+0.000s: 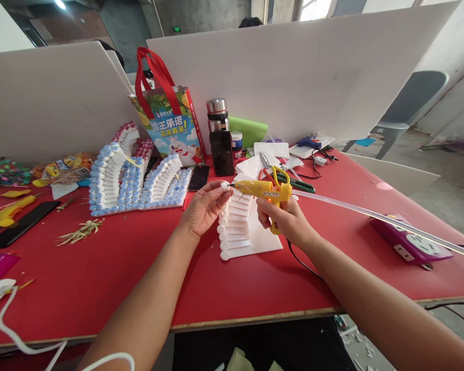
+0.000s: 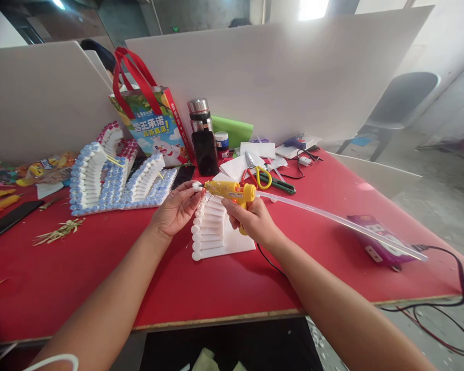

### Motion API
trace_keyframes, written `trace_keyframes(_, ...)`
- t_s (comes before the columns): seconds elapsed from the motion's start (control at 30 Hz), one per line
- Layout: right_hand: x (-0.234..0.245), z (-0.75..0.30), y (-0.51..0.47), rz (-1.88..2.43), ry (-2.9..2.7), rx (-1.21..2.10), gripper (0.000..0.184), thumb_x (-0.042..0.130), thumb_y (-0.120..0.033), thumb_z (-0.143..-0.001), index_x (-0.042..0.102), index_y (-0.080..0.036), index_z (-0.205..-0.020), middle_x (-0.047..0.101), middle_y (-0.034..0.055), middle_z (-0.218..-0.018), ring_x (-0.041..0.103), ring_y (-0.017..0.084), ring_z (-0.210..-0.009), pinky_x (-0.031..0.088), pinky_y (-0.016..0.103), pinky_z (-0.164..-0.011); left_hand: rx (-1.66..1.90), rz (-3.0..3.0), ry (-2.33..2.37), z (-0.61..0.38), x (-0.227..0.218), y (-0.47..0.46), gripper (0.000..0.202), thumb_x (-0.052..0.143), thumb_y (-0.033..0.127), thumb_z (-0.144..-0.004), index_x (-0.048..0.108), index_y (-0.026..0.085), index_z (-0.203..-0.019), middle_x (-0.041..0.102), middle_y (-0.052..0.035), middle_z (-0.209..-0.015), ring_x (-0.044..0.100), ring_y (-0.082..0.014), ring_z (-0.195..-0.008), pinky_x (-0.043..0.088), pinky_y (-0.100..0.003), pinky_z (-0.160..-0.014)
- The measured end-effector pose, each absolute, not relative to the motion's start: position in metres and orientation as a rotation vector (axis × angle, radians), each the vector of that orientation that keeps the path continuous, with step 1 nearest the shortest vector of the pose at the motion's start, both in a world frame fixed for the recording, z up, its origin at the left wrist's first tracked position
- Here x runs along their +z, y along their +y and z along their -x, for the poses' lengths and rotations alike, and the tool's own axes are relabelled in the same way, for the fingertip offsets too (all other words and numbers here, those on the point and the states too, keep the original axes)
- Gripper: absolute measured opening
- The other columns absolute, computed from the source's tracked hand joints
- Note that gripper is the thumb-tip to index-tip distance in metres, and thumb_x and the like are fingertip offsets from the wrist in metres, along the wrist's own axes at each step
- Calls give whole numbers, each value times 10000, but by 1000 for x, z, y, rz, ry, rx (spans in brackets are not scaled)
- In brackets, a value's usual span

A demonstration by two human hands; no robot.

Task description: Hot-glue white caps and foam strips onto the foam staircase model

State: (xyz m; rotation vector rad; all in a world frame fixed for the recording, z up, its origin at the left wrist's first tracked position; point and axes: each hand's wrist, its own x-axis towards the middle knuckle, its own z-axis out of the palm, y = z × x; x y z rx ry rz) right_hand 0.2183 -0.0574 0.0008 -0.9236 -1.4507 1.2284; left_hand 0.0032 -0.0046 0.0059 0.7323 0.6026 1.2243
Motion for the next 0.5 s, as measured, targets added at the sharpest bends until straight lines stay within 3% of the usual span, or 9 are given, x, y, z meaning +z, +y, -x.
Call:
trace_keyframes(0.33,0,-219,-59,1023,-1477,1136,498,629,-563,-919,519,-180,-620,523,-8,-554,479,105,-508,363,265,-502,1291,-855,637,-5,9,-5,188,831,99,-718,762,143,-887,783,-23,-871,758,-117,-798,610,-159,-786)
trace_keyframes(0.5,8,-227,-68,1157,-1393,1104,475,654,-598,-879,624,-159,-698,622,40,-643,553,135,-583,378,251,-489,1327,-831,671,1,9,-2,229,854,121,-694,770,153,-905,780,-19,-898,749,-106,-812,600,-137,-762)
